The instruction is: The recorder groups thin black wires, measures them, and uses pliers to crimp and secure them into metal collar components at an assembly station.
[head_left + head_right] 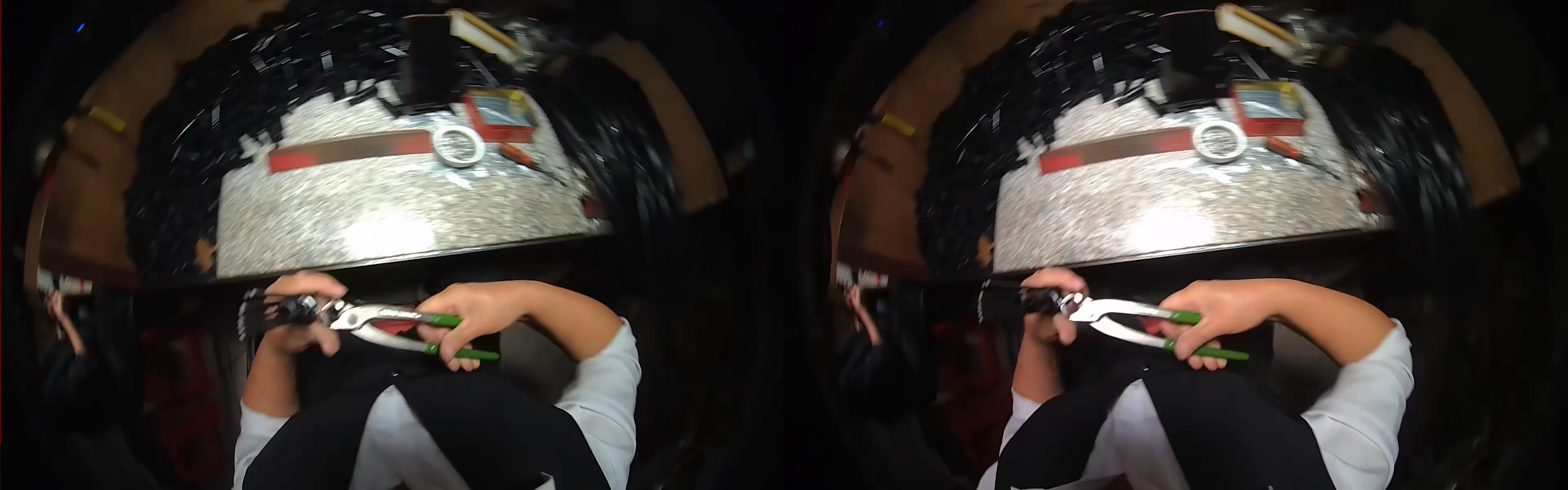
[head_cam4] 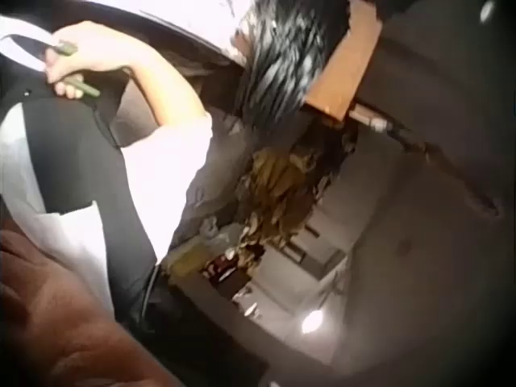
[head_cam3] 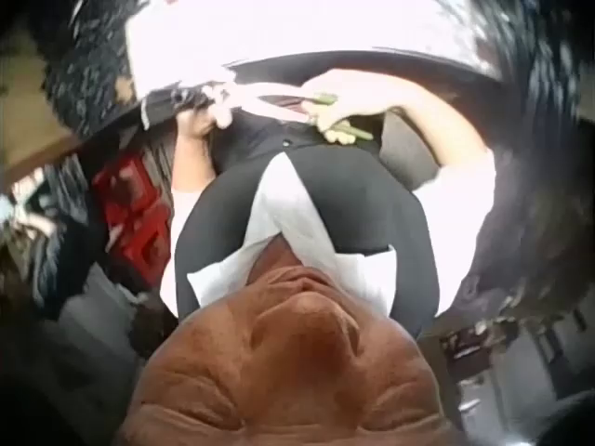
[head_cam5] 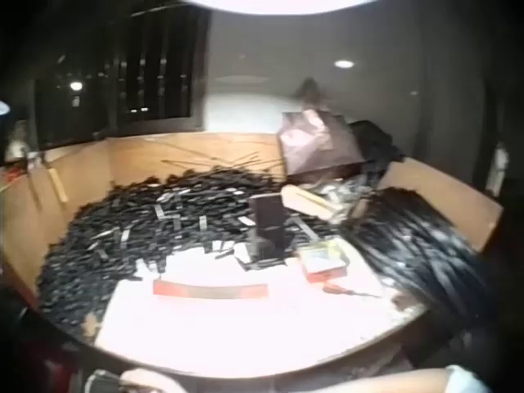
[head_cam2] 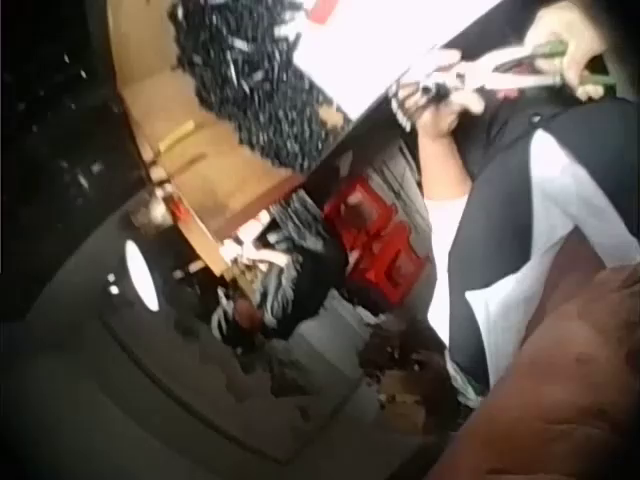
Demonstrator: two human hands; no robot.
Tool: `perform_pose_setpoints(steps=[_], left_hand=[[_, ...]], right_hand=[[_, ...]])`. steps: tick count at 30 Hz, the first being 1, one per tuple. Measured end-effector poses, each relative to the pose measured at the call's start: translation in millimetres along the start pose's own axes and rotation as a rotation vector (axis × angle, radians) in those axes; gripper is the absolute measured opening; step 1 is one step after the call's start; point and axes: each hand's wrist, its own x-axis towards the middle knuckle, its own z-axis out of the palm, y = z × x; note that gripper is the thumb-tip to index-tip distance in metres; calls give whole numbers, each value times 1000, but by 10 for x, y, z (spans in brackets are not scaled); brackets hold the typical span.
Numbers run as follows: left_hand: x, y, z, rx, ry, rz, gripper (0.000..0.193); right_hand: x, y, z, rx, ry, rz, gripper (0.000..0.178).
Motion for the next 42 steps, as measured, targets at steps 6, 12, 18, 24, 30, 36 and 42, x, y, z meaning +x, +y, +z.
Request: perform_pose_setpoints(steps=[6,12,18,24,30,36,42], left_hand=[[-11,-7,-102,215,-87,3,73],[15,-41,-103,48,135,-159,76],[83,-24,-167,147,-68,53,71],[-93,23,-274,168,98,-14,63],[258,136,-118,35,-221,-148,64],[185,162,-53,56,-157,-119,50],[162,65,-17,-4,-181,-158,58]], right_hand=[[-113,-37,68,-288,99,-183,44],[-153,6,39,-1278,945,-705,26],[-180,-23,31,-159,92,-129,32],[-44,27,66,-1315,825,-766,45],[-166,-77,-44,-13,198,5,20],[3,-136,52,-883,425,-127,39],[123,-115,53,-1341,798,-386,62]])
